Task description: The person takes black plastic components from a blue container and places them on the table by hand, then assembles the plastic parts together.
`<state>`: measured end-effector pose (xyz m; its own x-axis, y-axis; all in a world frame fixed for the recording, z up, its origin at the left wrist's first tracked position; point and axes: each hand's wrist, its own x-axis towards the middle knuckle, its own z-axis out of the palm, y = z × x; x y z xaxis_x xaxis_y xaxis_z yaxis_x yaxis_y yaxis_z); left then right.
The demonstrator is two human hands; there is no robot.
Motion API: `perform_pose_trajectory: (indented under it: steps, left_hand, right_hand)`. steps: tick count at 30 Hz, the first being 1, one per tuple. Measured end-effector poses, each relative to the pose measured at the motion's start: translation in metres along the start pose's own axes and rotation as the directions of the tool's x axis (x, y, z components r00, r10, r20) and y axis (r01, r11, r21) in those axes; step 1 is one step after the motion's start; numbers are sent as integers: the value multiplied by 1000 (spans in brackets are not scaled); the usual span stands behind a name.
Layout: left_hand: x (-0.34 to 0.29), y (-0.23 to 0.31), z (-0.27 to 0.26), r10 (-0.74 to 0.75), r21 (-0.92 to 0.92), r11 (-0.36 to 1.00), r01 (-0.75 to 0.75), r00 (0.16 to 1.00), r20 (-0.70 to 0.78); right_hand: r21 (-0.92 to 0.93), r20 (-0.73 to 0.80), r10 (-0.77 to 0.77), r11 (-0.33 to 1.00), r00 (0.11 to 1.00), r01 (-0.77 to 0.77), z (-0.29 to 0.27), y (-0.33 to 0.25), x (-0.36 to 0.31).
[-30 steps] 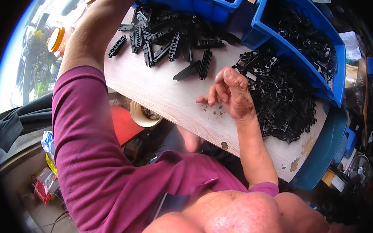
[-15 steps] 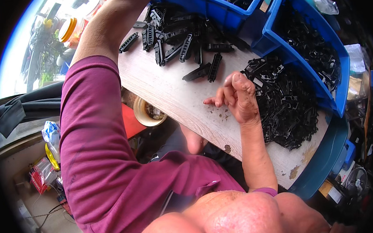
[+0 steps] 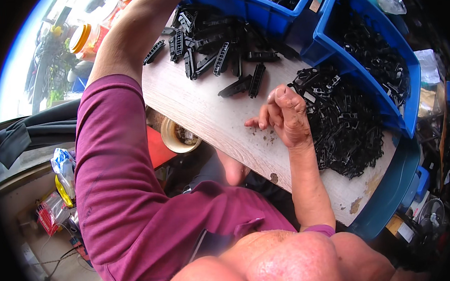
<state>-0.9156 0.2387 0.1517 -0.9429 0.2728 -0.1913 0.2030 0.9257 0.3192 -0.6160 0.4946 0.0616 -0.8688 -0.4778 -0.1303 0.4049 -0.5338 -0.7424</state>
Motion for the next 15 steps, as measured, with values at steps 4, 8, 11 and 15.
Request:
perform_pose_trajectory:
  steps: [4,8,11,15]
  left_hand:
    - [-6,29,-8,-142,-174,976,129,987,-70]
    - [18,-46,-1,-47,-396,915,-78,954,-296]
    - [12,-55,-9,105,-400,782,-477,735,-670]
    - [-33,-12,-8,-29,-425,673,-605,553,-833]
  right_hand:
    - [45,17,68,997,998,-68,-9,-5,0]
    - [13,83,35,999,996,-36,2,-1,1]
    - [43,98,95,994,991,-99,-4,-1,3]
    - [8,16,29,1000,999,-29,-4,-4,-1]
